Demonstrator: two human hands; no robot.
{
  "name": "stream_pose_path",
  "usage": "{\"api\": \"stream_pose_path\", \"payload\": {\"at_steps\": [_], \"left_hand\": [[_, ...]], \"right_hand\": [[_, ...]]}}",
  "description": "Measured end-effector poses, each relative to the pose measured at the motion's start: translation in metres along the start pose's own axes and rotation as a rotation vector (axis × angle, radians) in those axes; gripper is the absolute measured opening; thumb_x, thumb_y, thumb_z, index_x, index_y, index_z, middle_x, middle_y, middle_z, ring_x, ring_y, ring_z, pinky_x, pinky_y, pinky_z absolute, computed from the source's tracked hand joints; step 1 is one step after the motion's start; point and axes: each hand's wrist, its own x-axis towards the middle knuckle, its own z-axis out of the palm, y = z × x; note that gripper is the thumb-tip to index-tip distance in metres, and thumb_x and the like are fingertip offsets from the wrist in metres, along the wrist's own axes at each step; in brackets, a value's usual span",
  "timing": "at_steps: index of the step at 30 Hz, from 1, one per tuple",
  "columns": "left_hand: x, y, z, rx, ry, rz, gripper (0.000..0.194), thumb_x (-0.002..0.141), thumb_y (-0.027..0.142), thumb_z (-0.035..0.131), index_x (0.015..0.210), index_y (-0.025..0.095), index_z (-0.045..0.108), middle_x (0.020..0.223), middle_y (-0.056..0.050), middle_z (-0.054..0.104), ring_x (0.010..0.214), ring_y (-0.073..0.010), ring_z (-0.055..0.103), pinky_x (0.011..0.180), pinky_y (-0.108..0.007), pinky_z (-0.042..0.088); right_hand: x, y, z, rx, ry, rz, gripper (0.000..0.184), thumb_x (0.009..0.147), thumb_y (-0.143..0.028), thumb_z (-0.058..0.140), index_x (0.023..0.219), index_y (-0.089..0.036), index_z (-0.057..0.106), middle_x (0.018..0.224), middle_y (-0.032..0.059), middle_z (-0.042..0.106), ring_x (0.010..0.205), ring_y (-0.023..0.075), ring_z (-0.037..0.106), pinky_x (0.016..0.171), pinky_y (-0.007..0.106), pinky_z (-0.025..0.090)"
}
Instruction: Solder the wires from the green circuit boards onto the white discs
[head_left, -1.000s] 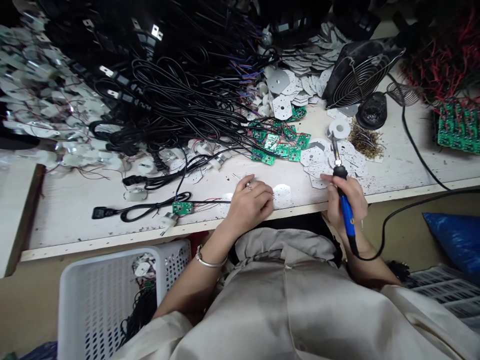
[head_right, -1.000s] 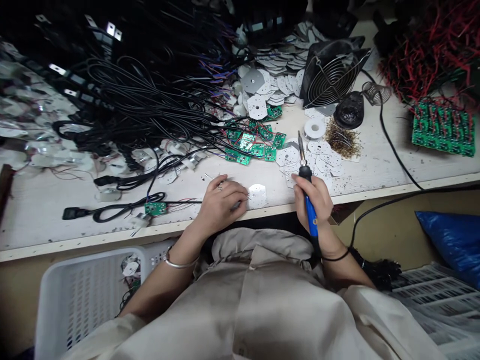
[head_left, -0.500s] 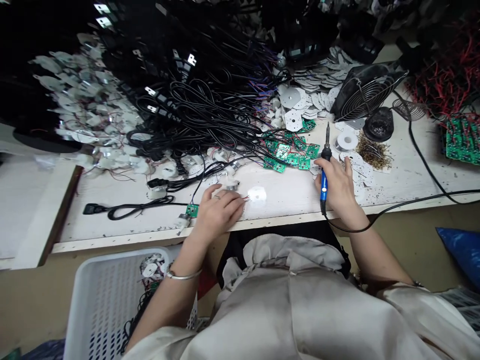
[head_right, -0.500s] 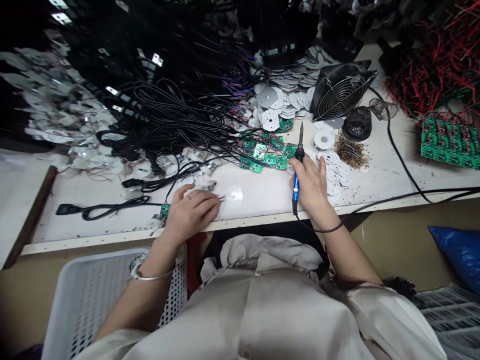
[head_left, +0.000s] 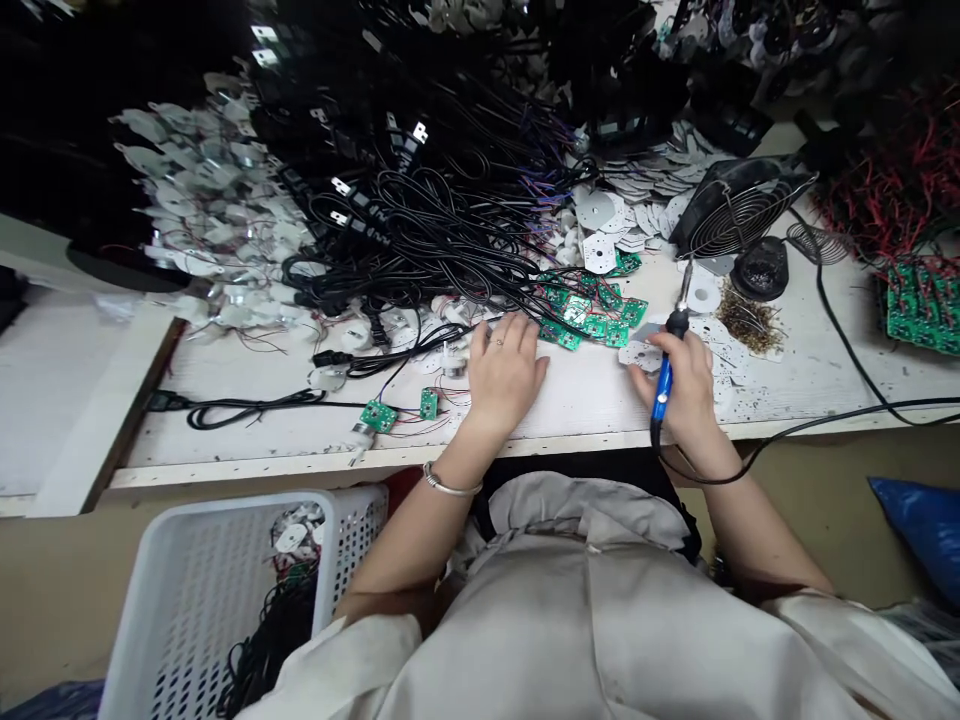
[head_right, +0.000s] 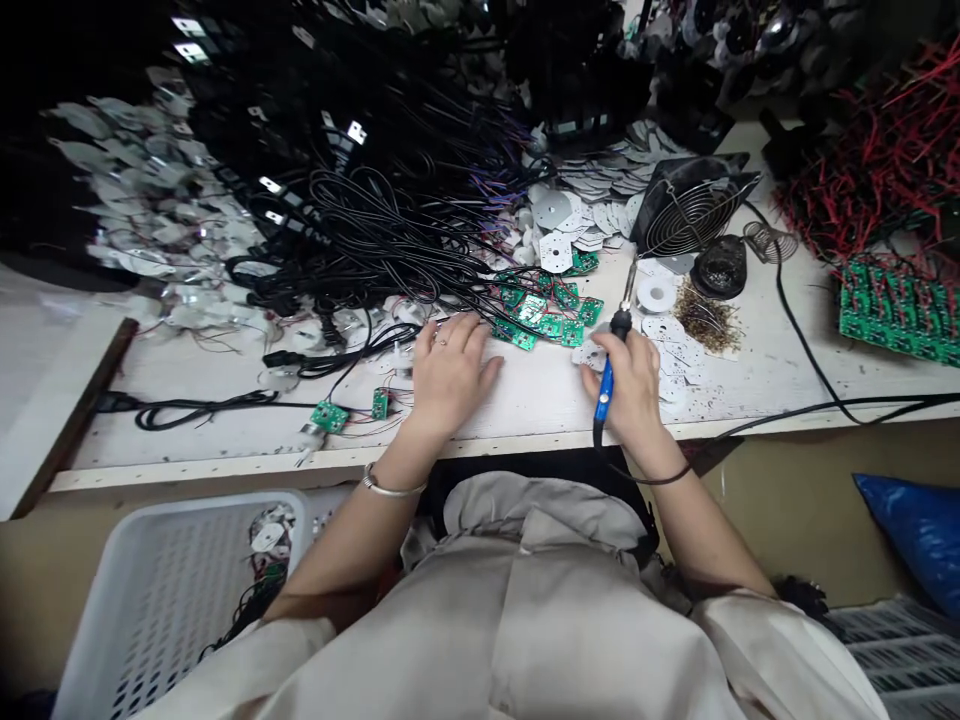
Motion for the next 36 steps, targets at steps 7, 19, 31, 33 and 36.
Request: {"api": "stream_pose_path", "payload": {"at_steps": [7, 19, 31, 33, 36], "left_hand": [[0.001, -0.005, -0.007, 0.092, -0.130, 0.009, 0.034, 0.087, 0.045, 0.066, 0.105, 0.016, 0.069, 0.096, -0.014, 0.071, 0.103, -0.0356, 0.060, 0.103, -0.057, 0.035], [-0.029, -0.012, 0.004, -0.031, 0.069, 0.247, 0.019, 0.095, 0.030, 0.054, 0.097, 0.016, 0.067, 0.083, -0.007, 0.071, 0.079, -0.0240, 0.064, 0.078, -0.037, 0.044], [-0.028, -0.008, 0.011, -0.109, 0.175, 0.395, 0.004, 0.089, 0.018, 0.064, 0.091, 0.019, 0.068, 0.081, -0.003, 0.071, 0.077, -0.0203, 0.066, 0.080, -0.035, 0.047], [-0.029, -0.005, 0.013, -0.167, 0.167, 0.338, 0.003, 0.090, 0.018, 0.064, 0.091, 0.019, 0.067, 0.082, -0.003, 0.072, 0.078, -0.0193, 0.067, 0.079, -0.034, 0.047], [-0.030, -0.002, 0.013, -0.201, 0.154, 0.297, 0.003, 0.090, 0.021, 0.065, 0.089, 0.020, 0.067, 0.082, -0.001, 0.073, 0.078, -0.0180, 0.068, 0.079, -0.034, 0.044]], "right_hand": [[-0.024, -0.052, 0.004, -0.030, -0.012, 0.021, 0.032, 0.090, -0.035, 0.064, 0.118, -0.022, 0.054, 0.111, 0.0116, 0.062, 0.101, 0.0263, 0.059, 0.088, 0.041, 0.042], [-0.027, -0.062, 0.000, 0.330, 0.021, 0.009, 0.019, 0.097, -0.026, 0.051, 0.114, -0.021, 0.058, 0.091, 0.0062, 0.066, 0.079, 0.0165, 0.067, 0.067, 0.026, 0.055], [-0.046, 0.073, -0.052, 0.352, 0.778, 0.940, 0.038, 0.089, -0.056, 0.054, 0.087, -0.019, 0.063, 0.047, -0.0090, 0.048, 0.033, 0.0082, 0.041, 0.035, 0.023, 0.032], [-0.045, 0.079, -0.050, 0.358, 0.788, 0.974, 0.039, 0.088, -0.057, 0.054, 0.085, -0.019, 0.063, 0.045, -0.0091, 0.047, 0.032, 0.0083, 0.039, 0.034, 0.023, 0.030], [-0.044, 0.078, -0.048, 0.318, 0.721, 0.955, 0.039, 0.088, -0.056, 0.054, 0.088, -0.018, 0.065, 0.047, -0.0079, 0.051, 0.035, 0.0089, 0.044, 0.038, 0.024, 0.035]]}}
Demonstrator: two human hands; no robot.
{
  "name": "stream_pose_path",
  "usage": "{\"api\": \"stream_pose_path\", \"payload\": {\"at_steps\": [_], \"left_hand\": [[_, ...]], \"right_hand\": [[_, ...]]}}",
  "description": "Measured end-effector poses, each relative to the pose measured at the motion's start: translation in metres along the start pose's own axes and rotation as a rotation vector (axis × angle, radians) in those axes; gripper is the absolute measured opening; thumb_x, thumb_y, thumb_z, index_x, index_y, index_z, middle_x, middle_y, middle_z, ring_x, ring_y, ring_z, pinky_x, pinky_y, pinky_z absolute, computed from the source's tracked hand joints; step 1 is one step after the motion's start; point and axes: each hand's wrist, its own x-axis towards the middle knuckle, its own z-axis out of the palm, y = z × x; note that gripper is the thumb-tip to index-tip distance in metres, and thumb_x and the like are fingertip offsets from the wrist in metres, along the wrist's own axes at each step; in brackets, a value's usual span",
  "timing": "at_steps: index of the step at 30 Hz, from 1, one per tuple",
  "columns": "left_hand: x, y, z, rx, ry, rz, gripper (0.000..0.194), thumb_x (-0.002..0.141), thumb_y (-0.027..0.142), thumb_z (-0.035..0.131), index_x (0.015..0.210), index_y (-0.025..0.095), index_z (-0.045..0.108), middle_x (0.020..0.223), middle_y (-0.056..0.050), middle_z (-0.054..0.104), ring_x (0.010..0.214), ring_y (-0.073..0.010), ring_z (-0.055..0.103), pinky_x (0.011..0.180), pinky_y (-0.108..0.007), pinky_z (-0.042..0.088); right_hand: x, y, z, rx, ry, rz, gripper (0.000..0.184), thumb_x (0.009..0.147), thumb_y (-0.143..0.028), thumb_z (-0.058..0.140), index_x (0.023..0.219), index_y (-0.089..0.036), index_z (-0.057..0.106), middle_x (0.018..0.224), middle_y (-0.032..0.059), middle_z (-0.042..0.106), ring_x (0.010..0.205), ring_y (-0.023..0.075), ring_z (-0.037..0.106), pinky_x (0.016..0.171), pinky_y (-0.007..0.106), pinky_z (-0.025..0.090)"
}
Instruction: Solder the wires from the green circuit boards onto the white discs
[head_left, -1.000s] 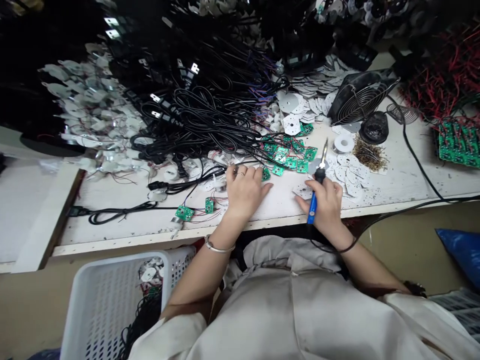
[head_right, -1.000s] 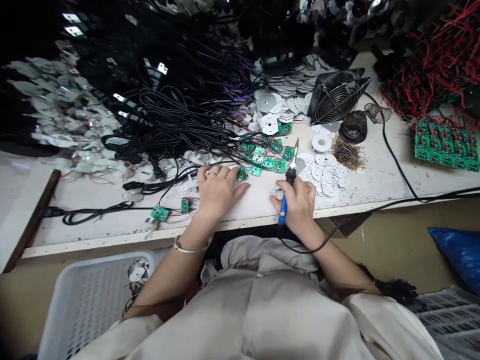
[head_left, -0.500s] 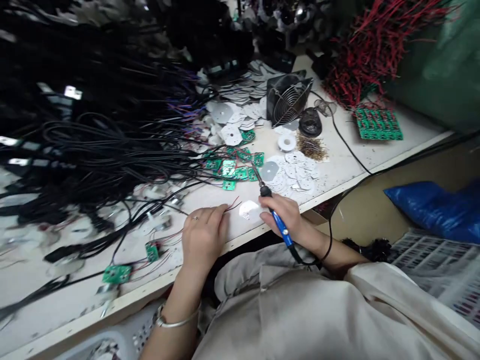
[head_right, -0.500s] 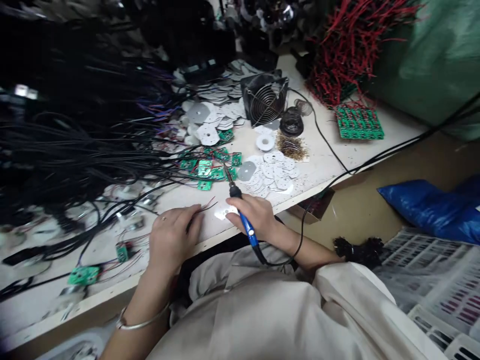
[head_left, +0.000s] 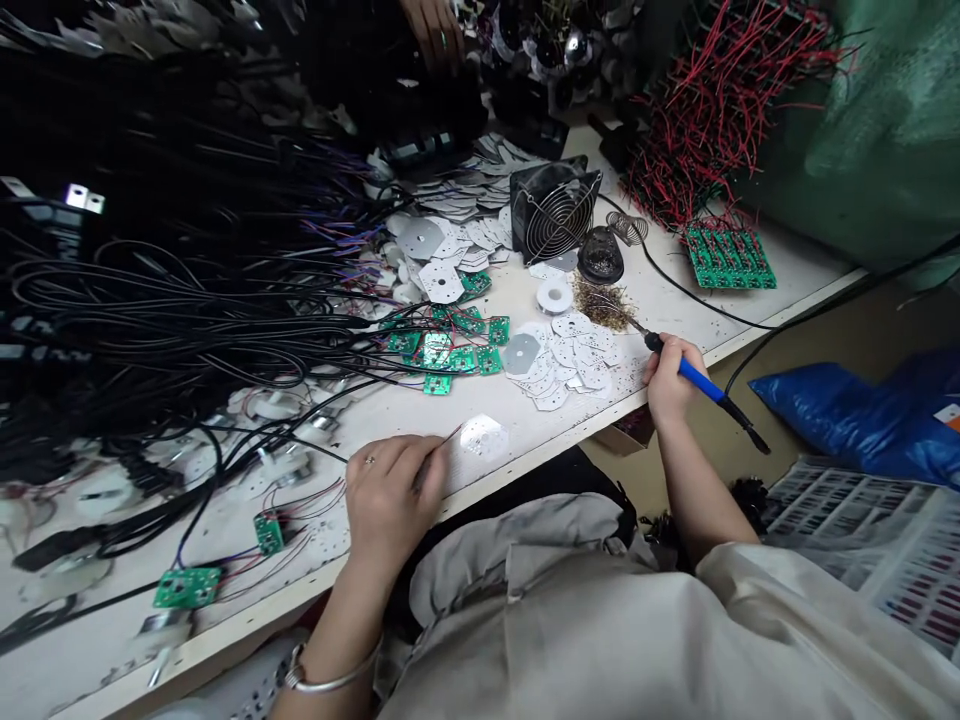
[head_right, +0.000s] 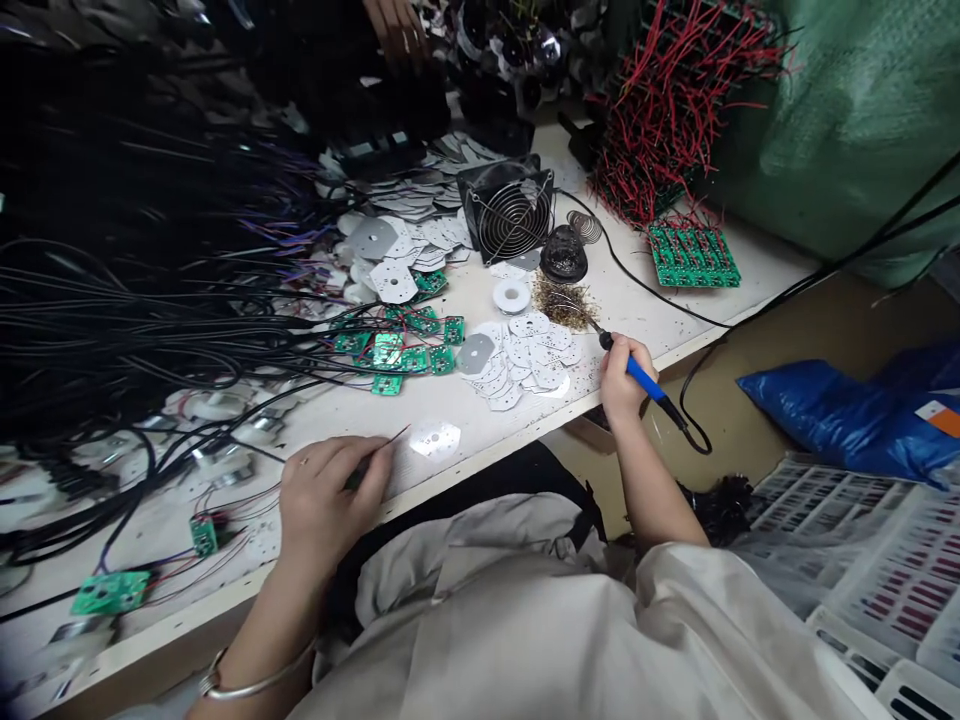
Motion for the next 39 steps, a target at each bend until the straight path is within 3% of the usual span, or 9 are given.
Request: {"api": "stream_pose_path", "payload": {"at_steps": [9, 16, 21, 25, 26, 28, 30, 32, 39], "left_hand": [[0.001, 0.010, -0.001, -0.035, -0.039, -0.059, 0.008, 0.091, 0.023, 0.064, 0.083, 0.022, 0.065, 0.078, 0.001, 0.073, 0.074, -0.0180, 0.068, 0.084, -0.040, 0.038], [0.001, 0.014, 0.000, 0.075, -0.033, 0.045, 0.004, 0.089, 0.020, 0.064, 0.087, 0.022, 0.064, 0.078, 0.001, 0.073, 0.073, -0.0191, 0.068, 0.092, -0.043, 0.036], [0.003, 0.017, -0.001, 0.097, -0.011, 0.058, 0.006, 0.088, 0.019, 0.064, 0.084, 0.022, 0.061, 0.075, 0.001, 0.072, 0.071, -0.0193, 0.066, 0.088, -0.042, 0.038], [0.005, 0.024, -0.003, -0.014, 0.022, -0.011, 0.007, 0.089, 0.020, 0.061, 0.084, 0.023, 0.059, 0.080, 0.001, 0.073, 0.078, -0.0178, 0.068, 0.094, -0.041, 0.038], [0.005, 0.026, -0.003, -0.051, 0.016, -0.039, 0.006, 0.090, 0.021, 0.060, 0.084, 0.023, 0.059, 0.085, 0.000, 0.074, 0.082, -0.0177, 0.069, 0.097, -0.042, 0.037], [0.006, 0.030, -0.001, -0.122, -0.012, -0.099, 0.008, 0.091, 0.022, 0.058, 0.083, 0.023, 0.058, 0.095, -0.001, 0.076, 0.089, -0.0175, 0.070, 0.102, -0.043, 0.035], [0.005, 0.031, 0.002, -0.184, -0.049, -0.152, 0.010, 0.090, 0.021, 0.057, 0.080, 0.022, 0.058, 0.098, 0.000, 0.076, 0.090, -0.0171, 0.070, 0.105, -0.044, 0.033], [0.004, 0.032, 0.004, -0.217, -0.087, -0.188, 0.011, 0.088, 0.019, 0.058, 0.078, 0.022, 0.059, 0.095, 0.000, 0.077, 0.090, -0.0171, 0.070, 0.107, -0.046, 0.031], [-0.001, 0.027, 0.003, -0.216, -0.151, -0.138, 0.011, 0.086, 0.018, 0.058, 0.076, 0.022, 0.060, 0.099, 0.001, 0.078, 0.096, -0.0192, 0.071, 0.111, -0.050, 0.026]], "right_hand": [[-0.003, -0.002, -0.002, -0.073, -0.076, -0.039, 0.040, 0.090, -0.054, 0.054, 0.092, -0.018, 0.069, 0.050, -0.0068, 0.055, 0.039, 0.0114, 0.052, 0.050, 0.028, 0.047], [-0.004, -0.006, 0.000, -0.091, -0.115, -0.062, 0.038, 0.091, -0.050, 0.053, 0.094, -0.017, 0.070, 0.050, -0.0066, 0.055, 0.039, 0.0113, 0.051, 0.048, 0.028, 0.047], [-0.003, -0.008, -0.004, -0.054, -0.030, -0.046, 0.038, 0.091, -0.050, 0.053, 0.095, -0.015, 0.069, 0.052, -0.0064, 0.055, 0.038, 0.0106, 0.052, 0.044, 0.026, 0.045], [-0.030, -0.024, -0.010, 0.051, 0.004, -0.150, 0.030, 0.094, -0.043, 0.052, 0.099, -0.017, 0.066, 0.056, -0.0060, 0.058, 0.041, 0.0115, 0.056, 0.046, 0.027, 0.049], [-0.041, -0.029, -0.011, 0.076, -0.061, -0.209, 0.026, 0.094, -0.040, 0.053, 0.103, -0.019, 0.065, 0.060, -0.0050, 0.061, 0.045, 0.0130, 0.060, 0.051, 0.029, 0.053], [-0.066, -0.039, -0.010, 0.109, -0.326, -0.381, 0.021, 0.093, -0.031, 0.058, 0.112, -0.022, 0.064, 0.071, -0.0012, 0.070, 0.062, 0.0174, 0.071, 0.066, 0.035, 0.060], [-0.090, -0.045, -0.006, 0.136, -0.635, -0.590, 0.031, 0.090, -0.021, 0.062, 0.121, -0.024, 0.061, 0.087, 0.0035, 0.075, 0.082, 0.0203, 0.074, 0.078, 0.038, 0.061], [-0.111, -0.048, 0.001, 0.147, -0.832, -0.738, 0.040, 0.090, -0.017, 0.062, 0.128, -0.025, 0.057, 0.097, 0.0067, 0.076, 0.091, 0.0204, 0.072, 0.081, 0.036, 0.061], [-0.137, -0.052, 0.019, 0.046, -0.992, -0.818, 0.036, 0.093, -0.020, 0.060, 0.128, -0.021, 0.058, 0.097, 0.0086, 0.072, 0.088, 0.0187, 0.071, 0.078, 0.029, 0.061]]}}
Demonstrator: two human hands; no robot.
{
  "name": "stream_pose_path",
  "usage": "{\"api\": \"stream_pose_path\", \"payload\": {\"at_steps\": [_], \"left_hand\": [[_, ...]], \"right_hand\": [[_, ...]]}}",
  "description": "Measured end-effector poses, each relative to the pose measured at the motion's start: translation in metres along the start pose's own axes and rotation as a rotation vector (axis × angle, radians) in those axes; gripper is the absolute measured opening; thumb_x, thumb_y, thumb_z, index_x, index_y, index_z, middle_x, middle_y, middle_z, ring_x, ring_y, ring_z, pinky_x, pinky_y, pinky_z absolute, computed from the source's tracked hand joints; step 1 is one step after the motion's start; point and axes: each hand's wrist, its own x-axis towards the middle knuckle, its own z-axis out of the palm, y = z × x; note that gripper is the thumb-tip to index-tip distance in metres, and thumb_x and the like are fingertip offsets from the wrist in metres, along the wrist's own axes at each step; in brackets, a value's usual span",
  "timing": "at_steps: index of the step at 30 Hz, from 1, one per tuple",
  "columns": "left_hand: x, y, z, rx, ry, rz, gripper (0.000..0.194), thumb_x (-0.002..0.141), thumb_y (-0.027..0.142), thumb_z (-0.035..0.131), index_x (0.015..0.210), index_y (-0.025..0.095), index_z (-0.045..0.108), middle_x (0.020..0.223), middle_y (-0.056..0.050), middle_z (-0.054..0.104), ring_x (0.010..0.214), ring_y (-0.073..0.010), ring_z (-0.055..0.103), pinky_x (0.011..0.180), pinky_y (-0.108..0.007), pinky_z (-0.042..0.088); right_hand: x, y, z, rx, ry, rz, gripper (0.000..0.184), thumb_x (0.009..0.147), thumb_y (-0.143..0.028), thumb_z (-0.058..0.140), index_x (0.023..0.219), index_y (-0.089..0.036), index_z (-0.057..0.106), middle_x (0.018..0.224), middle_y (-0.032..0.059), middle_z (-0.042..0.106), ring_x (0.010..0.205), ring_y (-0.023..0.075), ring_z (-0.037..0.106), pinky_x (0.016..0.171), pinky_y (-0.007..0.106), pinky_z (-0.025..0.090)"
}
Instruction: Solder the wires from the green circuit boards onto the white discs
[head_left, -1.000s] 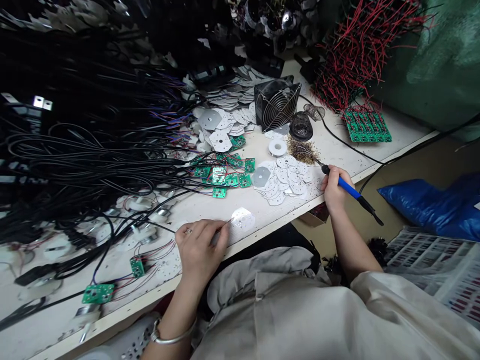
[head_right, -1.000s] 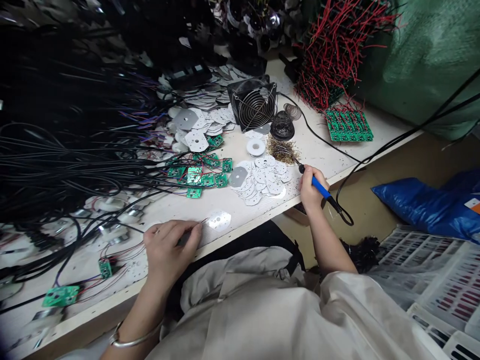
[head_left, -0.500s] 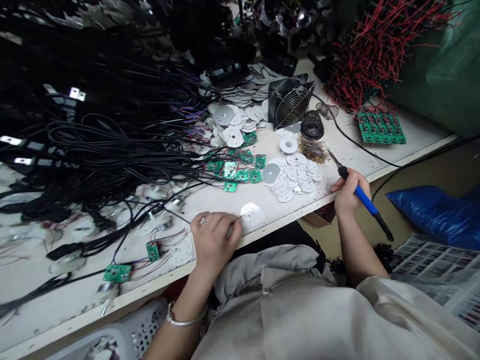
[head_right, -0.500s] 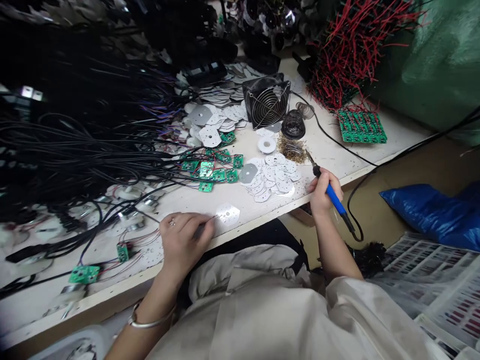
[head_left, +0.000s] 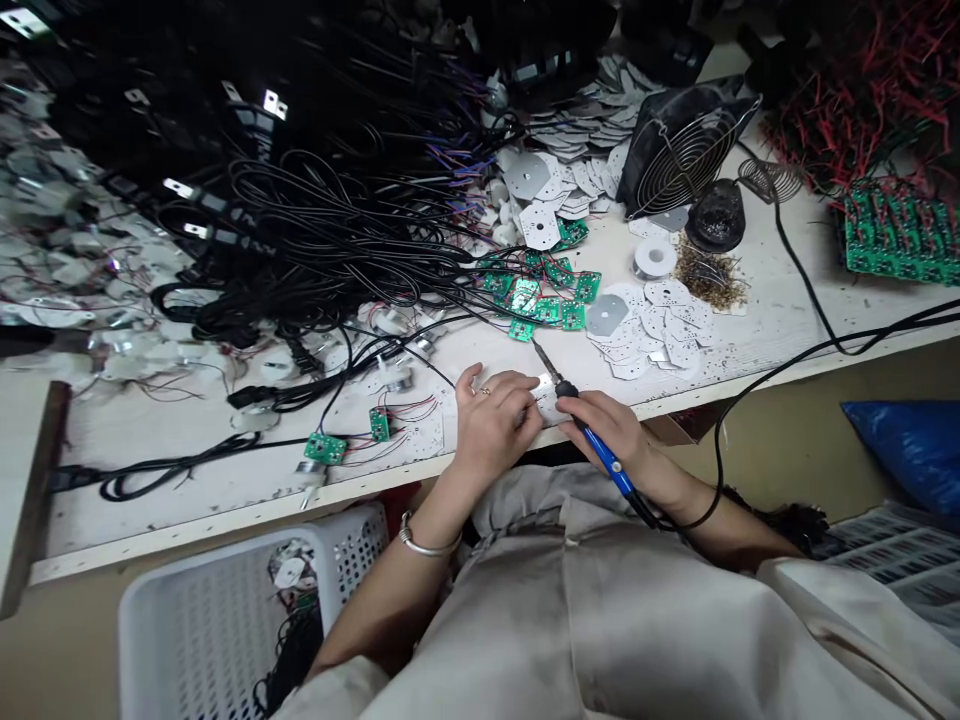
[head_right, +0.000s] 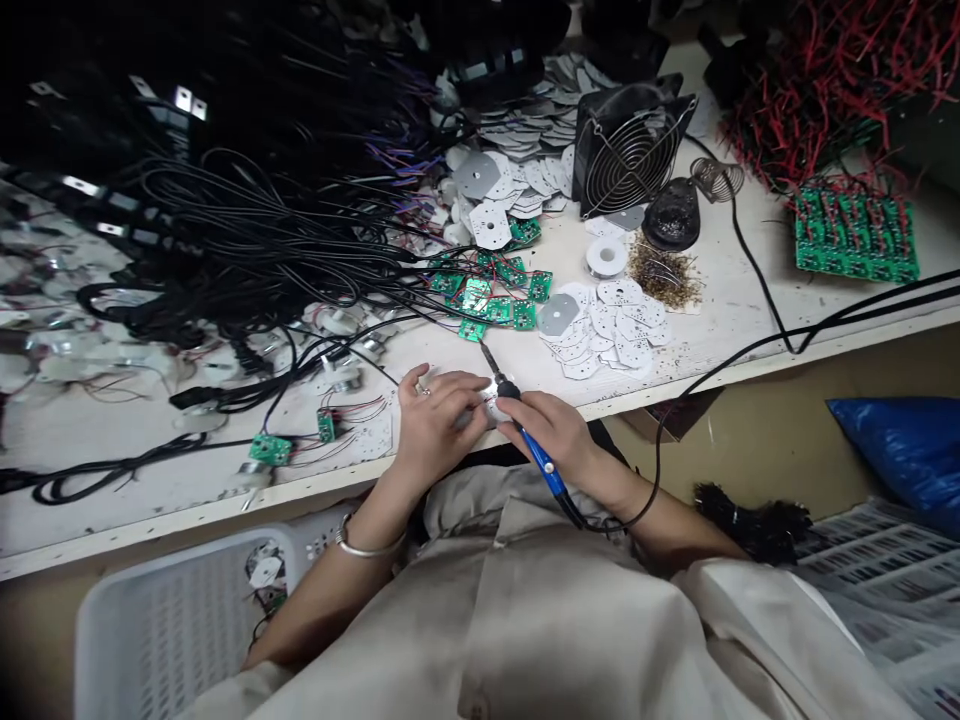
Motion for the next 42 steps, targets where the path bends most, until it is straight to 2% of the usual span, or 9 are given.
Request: {"api": "stream_pose_path", "payload": {"at_steps": [5, 7, 10, 16, 22, 27, 35, 40, 42], "left_hand": [[-0.003, -0.005, -0.001, -0.014, -0.006, 0.005, 0.011, 0.082, 0.016, 0.060, 0.073, 0.022, 0.060, 0.098, 0.001, 0.077, 0.099, -0.0202, 0.071, 0.114, -0.053, 0.026], [-0.002, -0.006, -0.002, -0.022, -0.035, -0.022, 0.011, 0.081, 0.015, 0.059, 0.072, 0.022, 0.061, 0.097, 0.001, 0.078, 0.099, -0.0201, 0.071, 0.114, -0.053, 0.028], [-0.001, -0.007, -0.004, -0.033, -0.064, -0.013, 0.013, 0.080, 0.013, 0.058, 0.071, 0.022, 0.061, 0.097, 0.001, 0.078, 0.100, -0.0198, 0.071, 0.116, -0.054, 0.028], [-0.001, -0.010, -0.006, -0.031, -0.063, 0.019, 0.014, 0.081, 0.012, 0.057, 0.071, 0.022, 0.057, 0.100, 0.002, 0.078, 0.102, -0.0182, 0.072, 0.114, -0.049, 0.033], [-0.001, -0.013, -0.006, -0.062, -0.036, 0.043, 0.013, 0.081, 0.013, 0.057, 0.072, 0.022, 0.058, 0.099, 0.001, 0.078, 0.100, -0.0174, 0.072, 0.110, -0.045, 0.041], [0.000, -0.013, -0.006, -0.051, -0.064, 0.017, 0.014, 0.082, 0.013, 0.056, 0.071, 0.022, 0.057, 0.100, 0.000, 0.078, 0.101, -0.0177, 0.072, 0.109, -0.044, 0.042], [-0.003, -0.015, -0.003, -0.059, 0.012, 0.093, 0.012, 0.081, 0.011, 0.057, 0.073, 0.021, 0.056, 0.101, -0.001, 0.078, 0.099, -0.0179, 0.072, 0.107, -0.045, 0.044], [-0.003, -0.015, -0.003, -0.041, 0.003, 0.086, 0.012, 0.081, 0.012, 0.058, 0.073, 0.021, 0.057, 0.101, 0.000, 0.078, 0.099, -0.0179, 0.072, 0.107, -0.044, 0.045], [-0.003, -0.015, -0.003, -0.041, 0.008, 0.092, 0.012, 0.081, 0.012, 0.058, 0.073, 0.021, 0.057, 0.101, 0.000, 0.078, 0.099, -0.0181, 0.072, 0.107, -0.045, 0.045]], "right_hand": [[-0.008, 0.000, -0.013, 0.226, 0.159, 0.115, 0.026, 0.091, -0.018, 0.057, 0.115, -0.024, 0.065, 0.082, 0.0019, 0.075, 0.072, 0.0166, 0.072, 0.068, 0.030, 0.061], [-0.017, 0.005, -0.015, 0.248, 0.255, 0.213, 0.019, 0.092, -0.022, 0.054, 0.102, -0.026, 0.069, 0.075, 0.0001, 0.074, 0.062, 0.0163, 0.070, 0.061, 0.031, 0.059], [-0.026, 0.010, -0.014, 0.209, 0.334, 0.271, 0.022, 0.093, -0.031, 0.051, 0.087, -0.026, 0.072, 0.072, 0.0008, 0.073, 0.060, 0.0186, 0.070, 0.059, 0.034, 0.059], [-0.016, 0.009, -0.013, 0.183, 0.229, 0.180, 0.024, 0.093, -0.033, 0.051, 0.086, -0.026, 0.072, 0.055, -0.0022, 0.065, 0.058, 0.0185, 0.068, 0.058, 0.033, 0.058], [-0.005, 0.003, -0.018, 0.250, 0.161, 0.106, 0.019, 0.092, -0.023, 0.052, 0.092, -0.025, 0.071, 0.062, -0.0024, 0.070, 0.057, 0.0154, 0.068, 0.057, 0.028, 0.056], [-0.003, 0.001, -0.019, 0.204, 0.116, 0.097, 0.021, 0.092, -0.025, 0.051, 0.090, -0.025, 0.072, 0.065, -0.0019, 0.072, 0.058, 0.0154, 0.069, 0.057, 0.028, 0.056], [-0.006, 0.003, -0.018, 0.228, 0.187, 0.137, 0.019, 0.092, -0.023, 0.053, 0.091, -0.025, 0.072, 0.070, -0.0017, 0.074, 0.061, 0.0157, 0.070, 0.058, 0.029, 0.057], [-0.003, 0.003, -0.019, 0.260, 0.107, 0.106, 0.019, 0.091, -0.020, 0.054, 0.094, -0.024, 0.072, 0.069, -0.0022, 0.074, 0.061, 0.0145, 0.070, 0.060, 0.027, 0.057], [-0.007, 0.004, -0.018, 0.261, 0.126, 0.110, 0.019, 0.091, -0.020, 0.054, 0.095, -0.025, 0.072, 0.069, -0.0022, 0.073, 0.061, 0.0150, 0.070, 0.059, 0.027, 0.057]]}}
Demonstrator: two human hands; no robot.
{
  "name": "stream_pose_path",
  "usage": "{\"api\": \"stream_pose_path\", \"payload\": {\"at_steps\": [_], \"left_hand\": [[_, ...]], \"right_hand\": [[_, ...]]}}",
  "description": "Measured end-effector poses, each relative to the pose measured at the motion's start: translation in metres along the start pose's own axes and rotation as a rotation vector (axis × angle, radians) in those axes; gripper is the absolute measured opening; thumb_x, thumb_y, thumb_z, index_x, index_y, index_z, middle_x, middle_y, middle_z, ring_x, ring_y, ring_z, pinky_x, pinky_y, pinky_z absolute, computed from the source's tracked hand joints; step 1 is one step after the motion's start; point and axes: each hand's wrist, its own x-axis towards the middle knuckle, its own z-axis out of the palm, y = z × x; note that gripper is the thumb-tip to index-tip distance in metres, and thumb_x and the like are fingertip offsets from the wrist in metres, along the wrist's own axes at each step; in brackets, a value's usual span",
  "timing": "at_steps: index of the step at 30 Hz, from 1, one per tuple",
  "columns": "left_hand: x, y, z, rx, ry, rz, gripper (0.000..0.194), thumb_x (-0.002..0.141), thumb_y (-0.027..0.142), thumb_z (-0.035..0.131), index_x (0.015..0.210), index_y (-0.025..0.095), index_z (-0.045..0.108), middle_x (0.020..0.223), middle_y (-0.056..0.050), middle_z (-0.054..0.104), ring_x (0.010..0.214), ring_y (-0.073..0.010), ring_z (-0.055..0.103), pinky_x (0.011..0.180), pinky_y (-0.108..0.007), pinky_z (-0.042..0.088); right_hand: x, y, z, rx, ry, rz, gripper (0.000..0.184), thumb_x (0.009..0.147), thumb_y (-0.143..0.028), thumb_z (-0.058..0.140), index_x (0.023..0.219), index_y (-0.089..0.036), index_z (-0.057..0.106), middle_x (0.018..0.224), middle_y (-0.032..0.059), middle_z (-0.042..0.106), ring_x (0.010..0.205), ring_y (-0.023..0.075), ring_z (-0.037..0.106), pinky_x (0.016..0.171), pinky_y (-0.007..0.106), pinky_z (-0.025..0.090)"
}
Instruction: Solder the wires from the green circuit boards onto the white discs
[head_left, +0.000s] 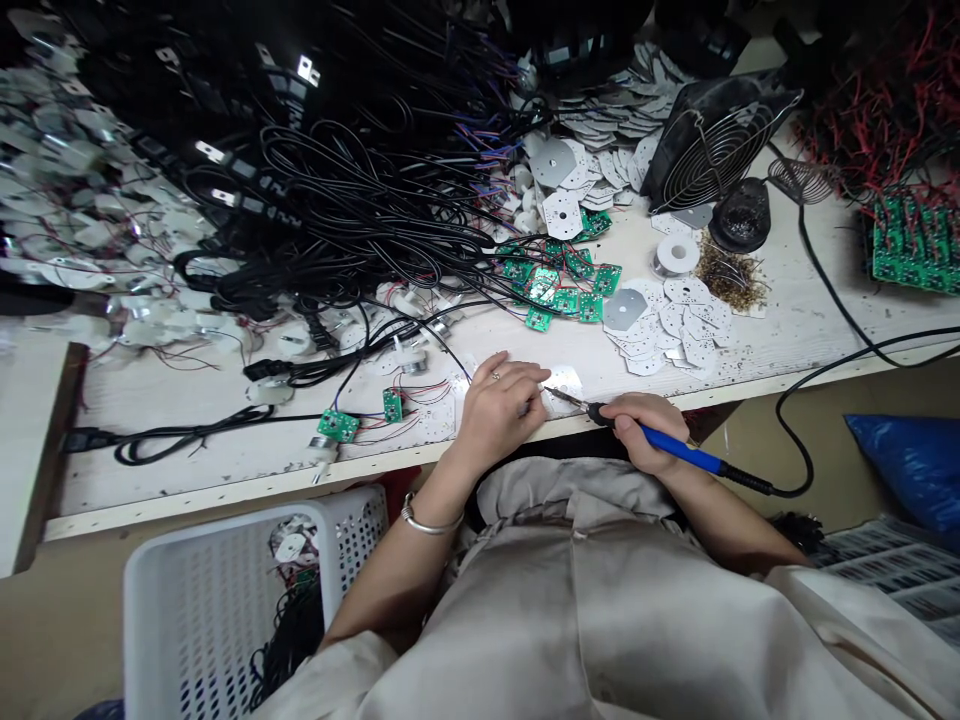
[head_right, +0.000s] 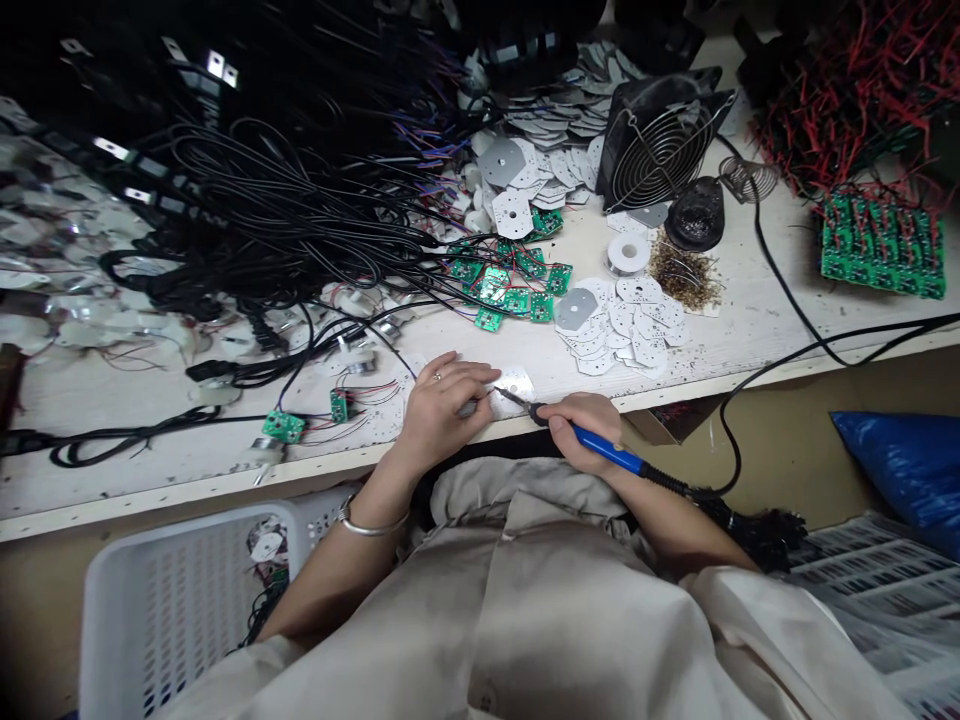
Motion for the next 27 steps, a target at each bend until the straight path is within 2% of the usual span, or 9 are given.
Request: {"api": "stream_pose_path", "payload": {"at_steps": [4, 6, 9, 12, 17, 20, 22, 24, 27], "left_hand": [[0.000, 0.000, 0.001, -0.004, 0.012, 0.012, 0.013, 0.081, 0.011, 0.058, 0.073, 0.021, 0.057, 0.100, 0.000, 0.078, 0.099, -0.0181, 0.073, 0.107, -0.045, 0.045], [-0.001, -0.001, 0.001, 0.000, 0.019, 0.027, 0.012, 0.081, 0.011, 0.059, 0.074, 0.021, 0.057, 0.100, 0.000, 0.078, 0.099, -0.0184, 0.073, 0.106, -0.045, 0.045], [-0.001, -0.001, 0.002, 0.003, 0.028, 0.036, 0.011, 0.082, 0.012, 0.059, 0.075, 0.020, 0.058, 0.101, -0.001, 0.078, 0.099, -0.0188, 0.073, 0.106, -0.044, 0.045], [-0.001, -0.001, 0.001, -0.034, 0.023, 0.004, 0.010, 0.085, 0.015, 0.059, 0.078, 0.021, 0.060, 0.101, -0.001, 0.078, 0.099, -0.0178, 0.073, 0.106, -0.044, 0.044], [-0.001, 0.000, -0.001, -0.041, -0.002, -0.001, 0.009, 0.090, 0.019, 0.058, 0.083, 0.022, 0.064, 0.102, 0.000, 0.078, 0.101, -0.0175, 0.072, 0.106, -0.044, 0.044], [-0.001, 0.000, 0.001, -0.005, 0.003, 0.014, 0.009, 0.089, 0.018, 0.059, 0.083, 0.022, 0.064, 0.104, -0.001, 0.078, 0.101, -0.0175, 0.072, 0.105, -0.044, 0.044], [-0.001, 0.001, 0.002, 0.018, 0.031, 0.033, 0.008, 0.089, 0.018, 0.059, 0.084, 0.022, 0.064, 0.102, 0.000, 0.078, 0.099, -0.0172, 0.073, 0.104, -0.043, 0.045], [-0.001, 0.001, 0.003, 0.040, 0.053, 0.049, 0.008, 0.089, 0.017, 0.060, 0.084, 0.021, 0.064, 0.101, 0.000, 0.078, 0.097, -0.0168, 0.073, 0.103, -0.043, 0.045], [-0.001, 0.003, 0.004, 0.066, 0.044, 0.046, 0.008, 0.088, 0.018, 0.060, 0.084, 0.022, 0.065, 0.101, 0.001, 0.078, 0.097, -0.0166, 0.073, 0.105, -0.043, 0.044]], "right_hand": [[-0.012, 0.004, 0.000, 0.006, 0.143, 0.102, 0.018, 0.093, -0.024, 0.053, 0.096, -0.026, 0.071, 0.070, -0.0014, 0.073, 0.059, 0.0163, 0.070, 0.059, 0.031, 0.058], [-0.013, 0.004, 0.001, 0.040, 0.143, 0.126, 0.021, 0.094, -0.023, 0.052, 0.105, -0.027, 0.069, 0.067, -0.0022, 0.070, 0.059, 0.0162, 0.069, 0.062, 0.031, 0.059], [-0.008, 0.002, 0.004, 0.011, 0.018, -0.028, 0.033, 0.093, -0.020, 0.056, 0.125, -0.024, 0.061, 0.081, 0.0031, 0.075, 0.074, 0.0191, 0.072, 0.070, 0.034, 0.061], [-0.001, 0.004, 0.010, -0.152, -0.065, -0.224, 0.040, 0.091, -0.019, 0.058, 0.131, -0.019, 0.055, 0.094, 0.0110, 0.076, 0.082, 0.0216, 0.072, 0.070, 0.034, 0.061], [0.004, 0.007, 0.012, -0.209, -0.103, -0.264, 0.046, 0.089, -0.015, 0.060, 0.134, -0.018, 0.052, 0.093, 0.0106, 0.076, 0.081, 0.0205, 0.072, 0.069, 0.033, 0.062], [0.001, 0.005, 0.007, -0.098, -0.092, -0.194, 0.040, 0.090, -0.016, 0.059, 0.130, -0.019, 0.057, 0.094, 0.0105, 0.077, 0.084, 0.0211, 0.073, 0.072, 0.034, 0.062], [-0.006, 0.005, 0.003, 0.007, -0.025, -0.068, 0.031, 0.092, -0.019, 0.056, 0.122, -0.021, 0.062, 0.083, 0.0054, 0.077, 0.078, 0.0199, 0.074, 0.070, 0.034, 0.062], [-0.014, 0.008, 0.002, 0.115, 0.107, 0.093, 0.023, 0.094, -0.023, 0.052, 0.111, -0.025, 0.069, 0.070, -0.0006, 0.073, 0.058, 0.0158, 0.069, 0.056, 0.029, 0.058], [-0.024, 0.014, 0.003, 0.200, 0.275, 0.249, 0.023, 0.095, -0.031, 0.051, 0.093, -0.025, 0.074, 0.059, -0.0032, 0.067, 0.035, 0.0109, 0.054, 0.037, 0.025, 0.043]]}}
